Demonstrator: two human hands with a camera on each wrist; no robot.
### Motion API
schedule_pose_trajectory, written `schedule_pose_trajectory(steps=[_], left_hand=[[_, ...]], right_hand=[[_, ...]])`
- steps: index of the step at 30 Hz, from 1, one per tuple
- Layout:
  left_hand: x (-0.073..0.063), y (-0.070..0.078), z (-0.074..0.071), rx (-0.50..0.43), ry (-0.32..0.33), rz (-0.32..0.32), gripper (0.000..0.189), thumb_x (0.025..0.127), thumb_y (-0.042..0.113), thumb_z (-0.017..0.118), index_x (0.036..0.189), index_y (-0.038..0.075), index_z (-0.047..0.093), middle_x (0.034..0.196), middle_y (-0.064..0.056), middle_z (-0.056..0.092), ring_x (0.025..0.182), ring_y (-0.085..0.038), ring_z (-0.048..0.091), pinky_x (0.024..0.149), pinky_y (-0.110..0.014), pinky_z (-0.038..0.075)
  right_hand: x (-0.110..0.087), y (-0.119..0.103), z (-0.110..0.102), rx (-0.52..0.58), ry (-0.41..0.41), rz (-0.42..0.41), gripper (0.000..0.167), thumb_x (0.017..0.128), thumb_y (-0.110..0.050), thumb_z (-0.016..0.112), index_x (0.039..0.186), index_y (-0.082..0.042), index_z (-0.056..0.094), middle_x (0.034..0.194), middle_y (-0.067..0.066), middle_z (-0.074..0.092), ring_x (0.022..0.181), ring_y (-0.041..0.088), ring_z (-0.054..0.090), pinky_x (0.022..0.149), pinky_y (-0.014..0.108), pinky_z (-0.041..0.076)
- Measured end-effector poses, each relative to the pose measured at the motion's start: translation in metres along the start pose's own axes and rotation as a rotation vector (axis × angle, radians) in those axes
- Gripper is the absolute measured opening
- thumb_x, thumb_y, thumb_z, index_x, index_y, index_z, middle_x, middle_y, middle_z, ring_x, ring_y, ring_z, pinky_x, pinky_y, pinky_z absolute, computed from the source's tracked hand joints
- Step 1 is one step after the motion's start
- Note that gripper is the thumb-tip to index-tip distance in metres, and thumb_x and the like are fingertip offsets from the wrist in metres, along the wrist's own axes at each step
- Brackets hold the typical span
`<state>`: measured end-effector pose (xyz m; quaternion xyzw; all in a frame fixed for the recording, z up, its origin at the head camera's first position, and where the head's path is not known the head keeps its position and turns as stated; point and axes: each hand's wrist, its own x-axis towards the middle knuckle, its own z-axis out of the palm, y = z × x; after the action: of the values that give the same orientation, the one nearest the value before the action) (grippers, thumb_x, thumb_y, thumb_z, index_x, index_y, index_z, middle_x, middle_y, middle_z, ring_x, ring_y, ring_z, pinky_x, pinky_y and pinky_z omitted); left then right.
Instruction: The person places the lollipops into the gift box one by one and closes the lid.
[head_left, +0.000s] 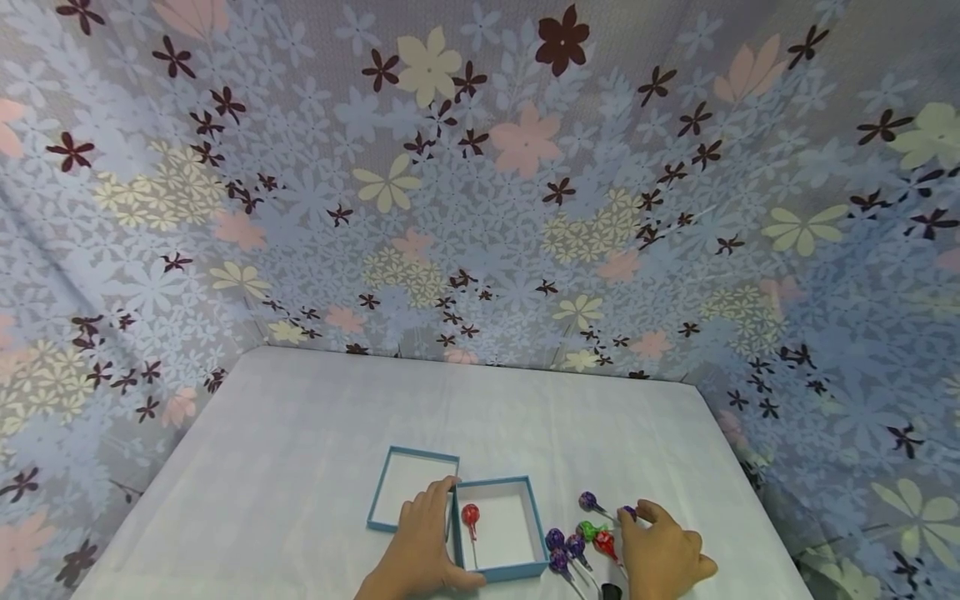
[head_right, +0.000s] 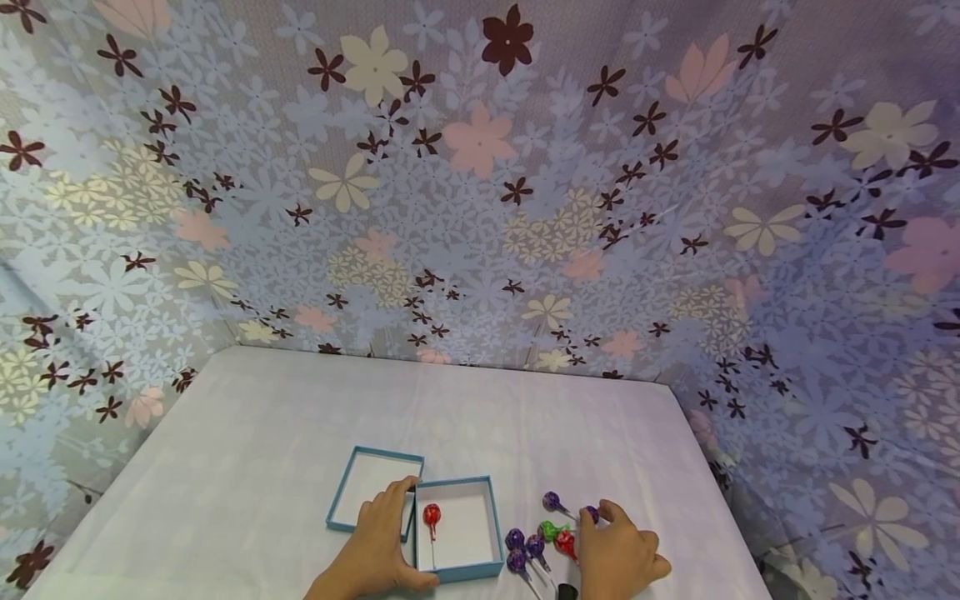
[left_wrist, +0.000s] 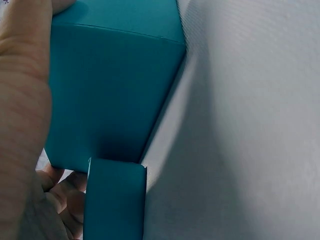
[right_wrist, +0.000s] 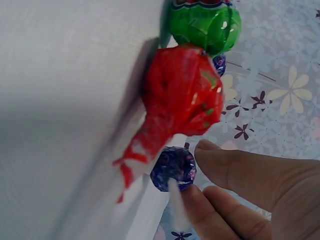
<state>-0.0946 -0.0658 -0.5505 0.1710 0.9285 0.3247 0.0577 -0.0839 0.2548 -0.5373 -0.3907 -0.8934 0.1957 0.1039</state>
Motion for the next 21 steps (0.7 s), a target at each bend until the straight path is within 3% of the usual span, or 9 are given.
schedule_pose_trajectory(steps=[21], left_hand=[[-0.0010, -0.0019, 0.0011, 0.001, 0.004, 0.004, 0.136, 0.047, 0.082, 0.081, 0.152, 0.014, 0.029, 0.140, -0.002, 0.049, 0.120, -0.018, 0.047, 0.086, -0.038, 0.035]], right_hand=[[0.0030, 0.0032, 0.0011, -0.021, -0.016, 0.017, 0.036, 0.086, -0.025, 0.076, 0.112, 0.000, 0.070, 0.104, 0.024, 0.071, 0.102, 0.046, 0.049, 0.092, 0.061, 0.025]])
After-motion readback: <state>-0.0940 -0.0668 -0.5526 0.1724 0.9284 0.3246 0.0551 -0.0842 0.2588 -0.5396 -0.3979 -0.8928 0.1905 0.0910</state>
